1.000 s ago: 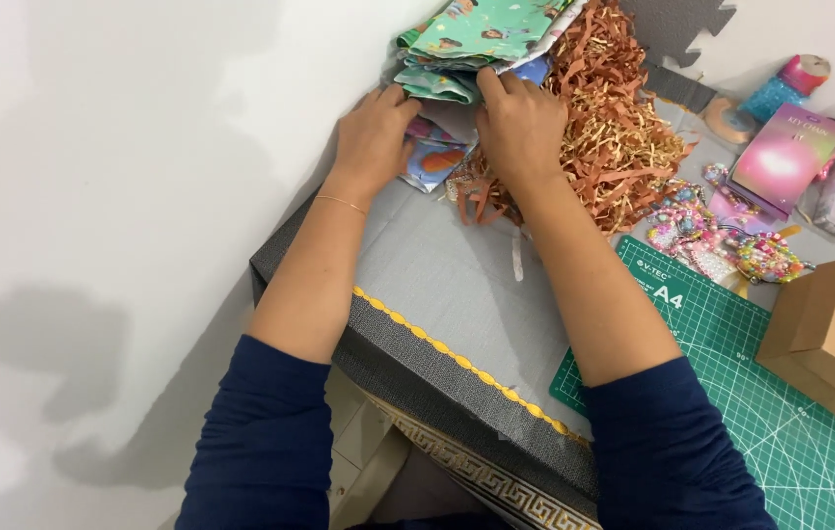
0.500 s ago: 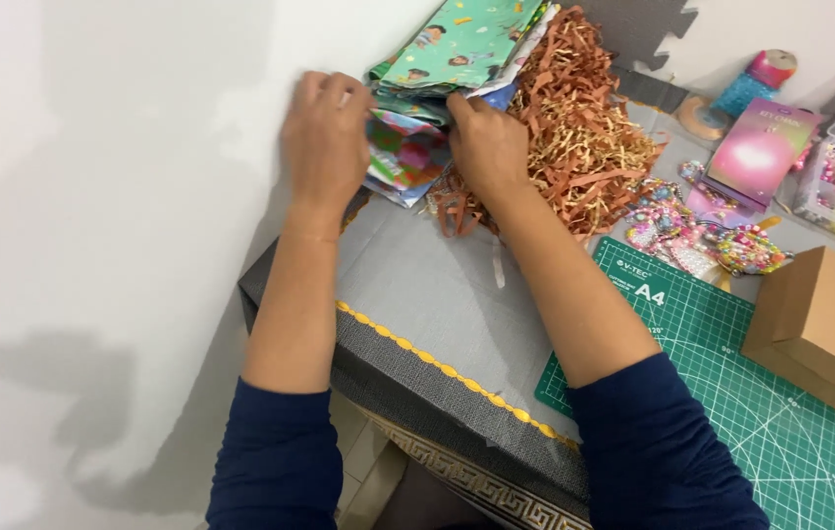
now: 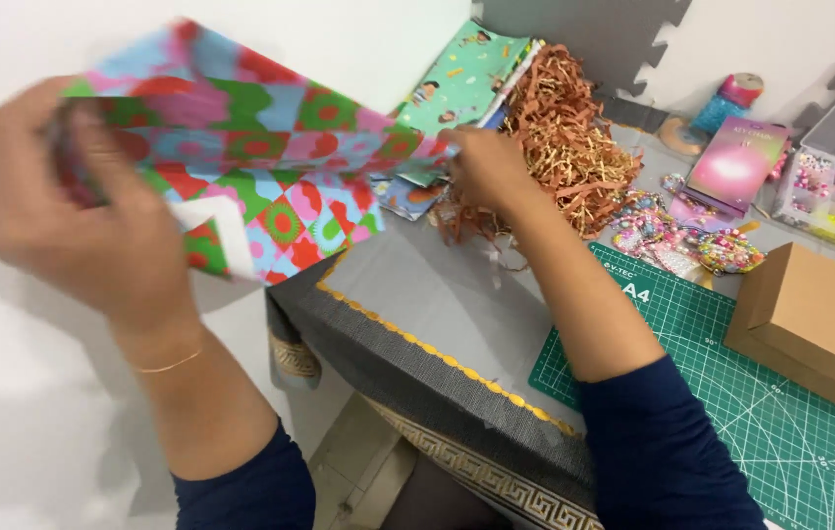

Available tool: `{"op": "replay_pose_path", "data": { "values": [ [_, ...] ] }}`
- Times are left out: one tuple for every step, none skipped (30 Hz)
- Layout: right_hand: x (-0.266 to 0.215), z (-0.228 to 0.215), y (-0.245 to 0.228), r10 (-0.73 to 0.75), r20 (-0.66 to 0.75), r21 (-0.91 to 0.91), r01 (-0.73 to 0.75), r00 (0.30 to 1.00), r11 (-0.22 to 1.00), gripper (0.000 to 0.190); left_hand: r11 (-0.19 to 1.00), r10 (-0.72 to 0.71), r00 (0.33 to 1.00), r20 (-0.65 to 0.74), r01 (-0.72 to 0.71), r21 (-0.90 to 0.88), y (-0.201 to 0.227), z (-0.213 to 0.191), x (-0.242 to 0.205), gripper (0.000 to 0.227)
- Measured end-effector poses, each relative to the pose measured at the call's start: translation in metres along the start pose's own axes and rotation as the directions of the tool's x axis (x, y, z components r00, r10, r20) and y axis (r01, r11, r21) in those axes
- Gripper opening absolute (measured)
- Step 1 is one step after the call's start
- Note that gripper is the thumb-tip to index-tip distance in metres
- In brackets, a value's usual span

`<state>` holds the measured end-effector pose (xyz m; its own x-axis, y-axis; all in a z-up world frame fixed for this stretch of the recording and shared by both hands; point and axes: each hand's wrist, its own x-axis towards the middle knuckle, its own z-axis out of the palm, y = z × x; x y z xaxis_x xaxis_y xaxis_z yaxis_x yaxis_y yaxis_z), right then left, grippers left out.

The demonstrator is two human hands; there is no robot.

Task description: Wrapping a small cardboard box with decorative paper and tissue paper using tape and scissors.

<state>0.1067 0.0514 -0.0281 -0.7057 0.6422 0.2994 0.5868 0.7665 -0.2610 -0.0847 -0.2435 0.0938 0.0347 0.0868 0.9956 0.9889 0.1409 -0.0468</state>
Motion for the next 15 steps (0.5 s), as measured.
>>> {"op": "replay_pose_path", "data": {
  "values": [
    [-0.004,-0.006,0.001,-0.014,-0.093,0.036,0.018,0.996,0.999,0.019,0.994,-0.073,0.997,-0.017,0.071,-0.085,-0.003,-0.014,0.004,0.025],
    [-0.013,-0.024,-0.007,-0.022,-0.099,0.038,0.026,0.995,0.999,0.019,0.995,-0.068,0.997,-0.023,0.066,-0.078,-0.013,-0.018,0.005,0.025],
    [-0.025,-0.043,-0.013,-0.026,-0.123,0.336,0.067,0.992,0.939,0.014,0.953,-0.169,0.982,-0.083,0.141,-0.268,-0.021,-0.021,0.005,0.020],
    [-0.037,-0.060,-0.019,-0.025,-0.147,0.601,0.109,0.989,0.792,0.030,0.870,-0.277,0.954,-0.115,0.198,-0.452,-0.030,-0.023,0.005,0.019],
    [-0.051,-0.077,-0.021,-0.021,-0.149,0.600,0.107,0.989,0.793,0.030,0.868,-0.277,0.954,-0.115,0.197,-0.456,-0.032,-0.024,0.005,0.019],
    [-0.067,-0.094,-0.021,-0.073,-0.086,0.777,0.113,0.994,0.619,0.034,0.847,-0.290,0.950,-0.111,0.201,-0.493,-0.032,-0.025,0.005,0.017],
    [-0.087,-0.113,-0.019,-0.139,-0.039,0.909,0.093,0.990,0.407,0.043,0.825,-0.301,0.948,-0.106,0.203,-0.527,-0.025,-0.028,0.006,0.015],
    [-0.105,-0.126,-0.013,-0.135,-0.042,0.909,0.095,0.990,0.406,0.043,0.824,-0.298,0.949,-0.105,0.200,-0.530,-0.008,-0.033,0.009,0.015],
    [-0.122,-0.137,-0.009,-0.172,-0.035,0.915,0.100,0.985,0.390,0.045,0.763,-0.338,0.941,-0.005,0.271,-0.587,0.002,-0.032,0.010,0.017],
    [-0.135,-0.146,-0.008,-0.208,-0.027,0.922,0.105,0.978,0.373,0.051,0.694,-0.365,0.926,0.100,0.342,-0.634,0.008,-0.029,0.011,0.023],
    [-0.147,-0.148,-0.010,-0.177,-0.023,0.918,0.091,0.984,0.385,0.051,0.671,-0.366,0.923,0.117,0.349,-0.654,0.008,-0.016,0.004,0.023],
    [-0.163,-0.152,-0.012,-0.027,-0.048,0.872,0.055,0.998,0.487,0.046,0.592,-0.416,0.888,0.194,0.427,-0.684,0.013,-0.004,-0.003,0.017],
    [-0.185,-0.157,-0.009,0.108,-0.091,0.822,0.013,0.990,0.570,0.043,0.520,-0.452,0.852,0.266,0.494,-0.697,0.027,0.000,-0.008,0.012],
    [-0.214,-0.160,-0.007,0.128,-0.095,0.821,0.005,0.987,0.571,0.043,0.508,-0.442,0.853,0.278,0.494,-0.706,0.048,-0.001,-0.014,0.012],
    [-0.243,-0.162,-0.005,0.246,-0.125,0.810,-0.044,0.961,0.584,0.037,0.445,-0.447,0.829,0.336,0.532,-0.721,0.069,-0.001,-0.021,0.008]
  ]
}}
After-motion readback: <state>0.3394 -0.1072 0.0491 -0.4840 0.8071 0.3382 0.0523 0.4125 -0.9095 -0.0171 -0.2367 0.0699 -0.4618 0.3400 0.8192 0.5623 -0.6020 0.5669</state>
